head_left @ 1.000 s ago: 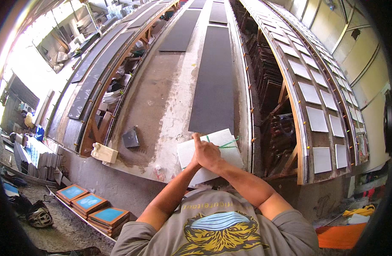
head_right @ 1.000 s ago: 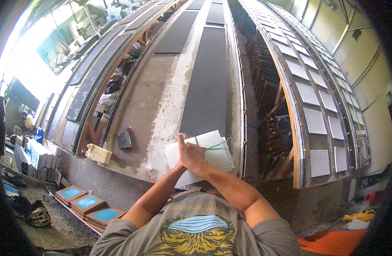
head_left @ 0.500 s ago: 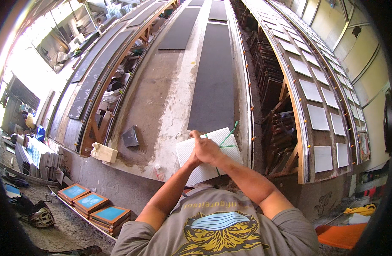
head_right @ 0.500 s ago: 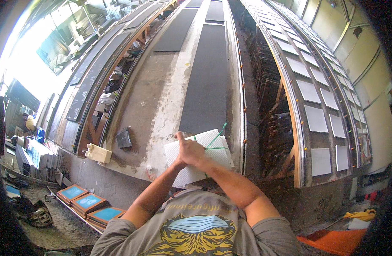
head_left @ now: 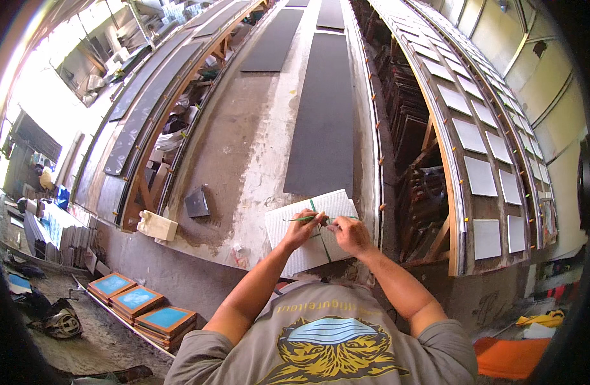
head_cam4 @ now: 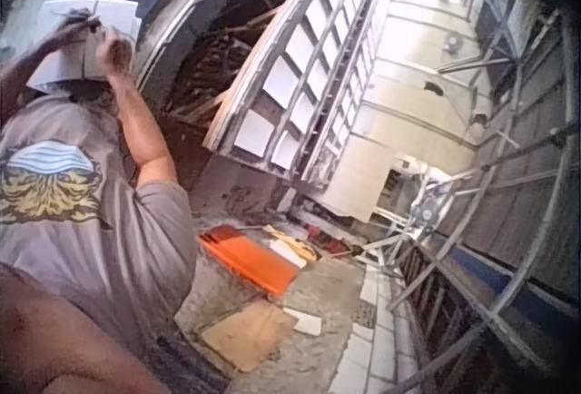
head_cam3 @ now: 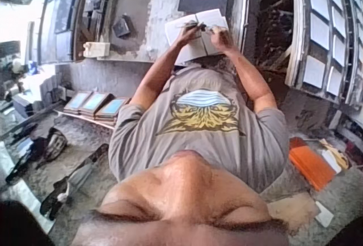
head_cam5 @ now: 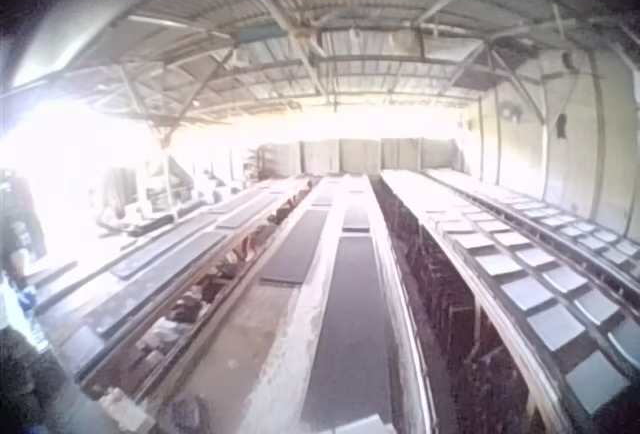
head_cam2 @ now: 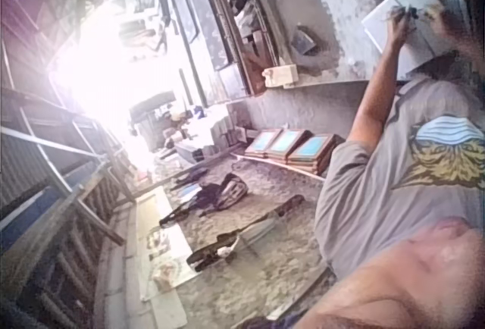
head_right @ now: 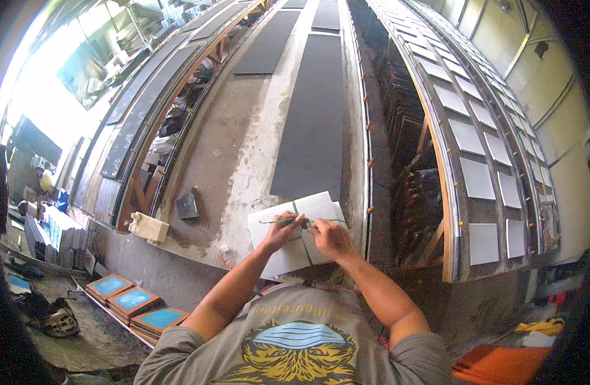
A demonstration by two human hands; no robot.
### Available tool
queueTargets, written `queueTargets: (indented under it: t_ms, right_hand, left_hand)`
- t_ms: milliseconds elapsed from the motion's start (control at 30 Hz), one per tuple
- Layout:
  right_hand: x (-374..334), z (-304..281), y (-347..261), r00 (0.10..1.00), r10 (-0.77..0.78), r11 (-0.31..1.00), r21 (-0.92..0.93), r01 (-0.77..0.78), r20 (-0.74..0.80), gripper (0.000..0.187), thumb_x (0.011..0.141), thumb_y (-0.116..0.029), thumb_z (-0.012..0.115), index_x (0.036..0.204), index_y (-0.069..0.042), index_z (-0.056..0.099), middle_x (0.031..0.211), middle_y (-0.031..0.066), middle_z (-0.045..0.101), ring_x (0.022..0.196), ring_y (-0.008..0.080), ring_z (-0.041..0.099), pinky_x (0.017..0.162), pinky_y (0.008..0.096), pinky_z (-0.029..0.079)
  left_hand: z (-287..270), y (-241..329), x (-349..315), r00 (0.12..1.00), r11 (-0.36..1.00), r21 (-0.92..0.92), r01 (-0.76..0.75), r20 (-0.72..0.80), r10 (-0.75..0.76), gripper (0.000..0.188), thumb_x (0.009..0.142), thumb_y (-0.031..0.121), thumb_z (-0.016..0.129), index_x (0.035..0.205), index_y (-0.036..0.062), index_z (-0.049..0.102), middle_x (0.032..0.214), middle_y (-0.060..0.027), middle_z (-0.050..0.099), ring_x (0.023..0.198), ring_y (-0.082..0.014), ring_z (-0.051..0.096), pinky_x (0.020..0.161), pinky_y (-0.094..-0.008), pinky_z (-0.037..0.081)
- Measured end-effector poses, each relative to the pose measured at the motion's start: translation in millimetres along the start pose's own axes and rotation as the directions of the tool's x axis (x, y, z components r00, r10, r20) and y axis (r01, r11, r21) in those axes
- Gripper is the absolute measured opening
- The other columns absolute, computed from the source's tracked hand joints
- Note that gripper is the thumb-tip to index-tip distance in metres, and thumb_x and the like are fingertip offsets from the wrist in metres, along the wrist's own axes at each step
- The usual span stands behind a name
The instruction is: The person gathers white square tiles from a drying rack, stacks them, and secures the stack with a green plastic tie. The person then places the bundled tiles on the floor and repeats the process with another set of tiles.
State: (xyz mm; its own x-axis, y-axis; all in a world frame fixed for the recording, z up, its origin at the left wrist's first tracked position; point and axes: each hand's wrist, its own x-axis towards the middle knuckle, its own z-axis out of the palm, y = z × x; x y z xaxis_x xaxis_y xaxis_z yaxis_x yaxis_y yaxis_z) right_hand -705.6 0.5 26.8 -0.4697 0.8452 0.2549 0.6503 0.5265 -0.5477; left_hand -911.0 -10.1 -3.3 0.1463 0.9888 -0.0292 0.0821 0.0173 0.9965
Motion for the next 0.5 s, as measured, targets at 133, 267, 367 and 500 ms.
queueTargets:
  t_ms: [133, 267, 367, 500]
  right_hand:
    - [0, 10, 2, 0.997, 0.078, 0.980, -0.182, -0.082, -0.029, 0.021, 0.086, -0.021, 0.073, 0.081, -0.004, 0.062, 0.077, 0.0159, 0.070, 0.072, 0.0358, 0.070, 0.063, 0.0448, 0.054]
    - [16, 3, 15, 0.988, -0.141, 0.895, -0.435, 0.101, -0.060, 0.027, 0.085, -0.029, 0.074, 0.074, -0.008, 0.061, 0.066, 0.0080, 0.065, 0.062, 0.0283, 0.069, 0.057, 0.0407, 0.052]
    - [27, -5, 7, 0.933, -0.340, 0.799, -0.560, 0.220, -0.118, 0.017, 0.083, -0.024, 0.070, 0.078, -0.010, 0.062, 0.073, 0.0034, 0.064, 0.073, 0.0215, 0.066, 0.060, 0.0369, 0.052]
    - [33, -6, 15, 0.896, -0.441, 0.748, -0.533, 0.396, 0.048, 0.009, 0.084, -0.019, 0.064, 0.080, -0.010, 0.063, 0.079, 0.0034, 0.065, 0.080, 0.0202, 0.064, 0.068, 0.0356, 0.053]
  left_hand:
    - [-2, 3, 0, 1.000, 0.998, 0.055, -0.008, 0.020, 0.007, 0.036, 0.103, 0.032, 0.060, 0.104, 0.0008, 0.076, 0.096, -0.0124, 0.067, 0.096, -0.0217, 0.060, 0.086, -0.0352, 0.048]
    - [-3, -4, 1, 0.997, 0.998, 0.029, -0.056, 0.048, 0.054, 0.037, 0.103, 0.033, 0.059, 0.104, 0.0007, 0.076, 0.097, -0.0125, 0.068, 0.097, -0.0219, 0.060, 0.087, -0.0353, 0.048]
    - [-5, -5, 2, 0.996, 0.998, 0.033, -0.062, 0.060, 0.060, 0.036, 0.102, 0.033, 0.060, 0.103, 0.0008, 0.076, 0.098, -0.0128, 0.068, 0.099, -0.0219, 0.059, 0.089, -0.0355, 0.047]
    - [-5, -3, 3, 0.996, 0.998, 0.038, -0.053, 0.071, 0.051, 0.033, 0.102, 0.030, 0.061, 0.102, 0.0003, 0.076, 0.100, -0.0125, 0.068, 0.102, -0.0219, 0.058, 0.091, -0.0364, 0.046]
